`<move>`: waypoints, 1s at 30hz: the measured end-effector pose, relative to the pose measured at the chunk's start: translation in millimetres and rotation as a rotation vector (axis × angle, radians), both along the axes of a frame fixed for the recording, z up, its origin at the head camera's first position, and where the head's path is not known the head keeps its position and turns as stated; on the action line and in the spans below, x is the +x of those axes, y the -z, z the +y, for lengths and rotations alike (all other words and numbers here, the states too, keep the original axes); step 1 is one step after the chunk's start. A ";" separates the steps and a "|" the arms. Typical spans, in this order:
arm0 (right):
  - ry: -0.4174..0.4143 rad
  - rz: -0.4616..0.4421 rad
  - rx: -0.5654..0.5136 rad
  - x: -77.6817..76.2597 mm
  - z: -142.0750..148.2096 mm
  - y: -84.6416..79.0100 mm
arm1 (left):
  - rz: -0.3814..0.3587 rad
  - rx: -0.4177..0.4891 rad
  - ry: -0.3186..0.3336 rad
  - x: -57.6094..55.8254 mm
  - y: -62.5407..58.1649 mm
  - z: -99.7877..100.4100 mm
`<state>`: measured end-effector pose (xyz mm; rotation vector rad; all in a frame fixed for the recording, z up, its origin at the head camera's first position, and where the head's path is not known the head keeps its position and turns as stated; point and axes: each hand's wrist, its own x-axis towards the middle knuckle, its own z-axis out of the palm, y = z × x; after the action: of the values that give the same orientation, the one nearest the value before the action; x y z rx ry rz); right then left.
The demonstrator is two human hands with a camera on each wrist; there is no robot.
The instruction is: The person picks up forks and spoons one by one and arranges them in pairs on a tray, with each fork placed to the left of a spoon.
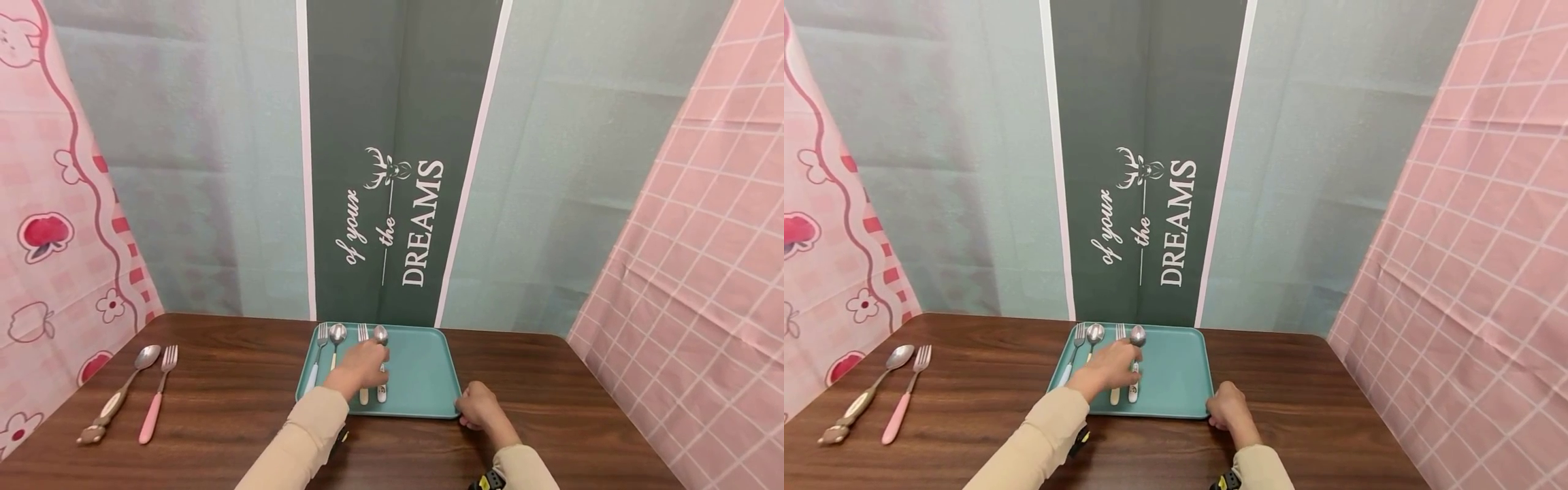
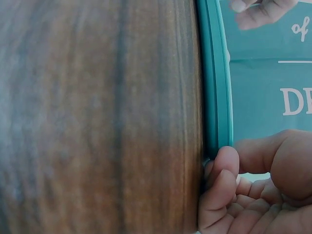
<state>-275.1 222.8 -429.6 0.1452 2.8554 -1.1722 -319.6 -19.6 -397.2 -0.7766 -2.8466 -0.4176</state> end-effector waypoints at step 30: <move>0.000 -0.007 -0.002 3.3 -2.2 -3.6 | 0.057 0.002 -0.088 15.8 5.5 -89.4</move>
<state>-271.8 220.6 -426.0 0.1483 2.8483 -1.1718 -303.8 -109.0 -402.7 -0.6488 -2.8140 -0.3801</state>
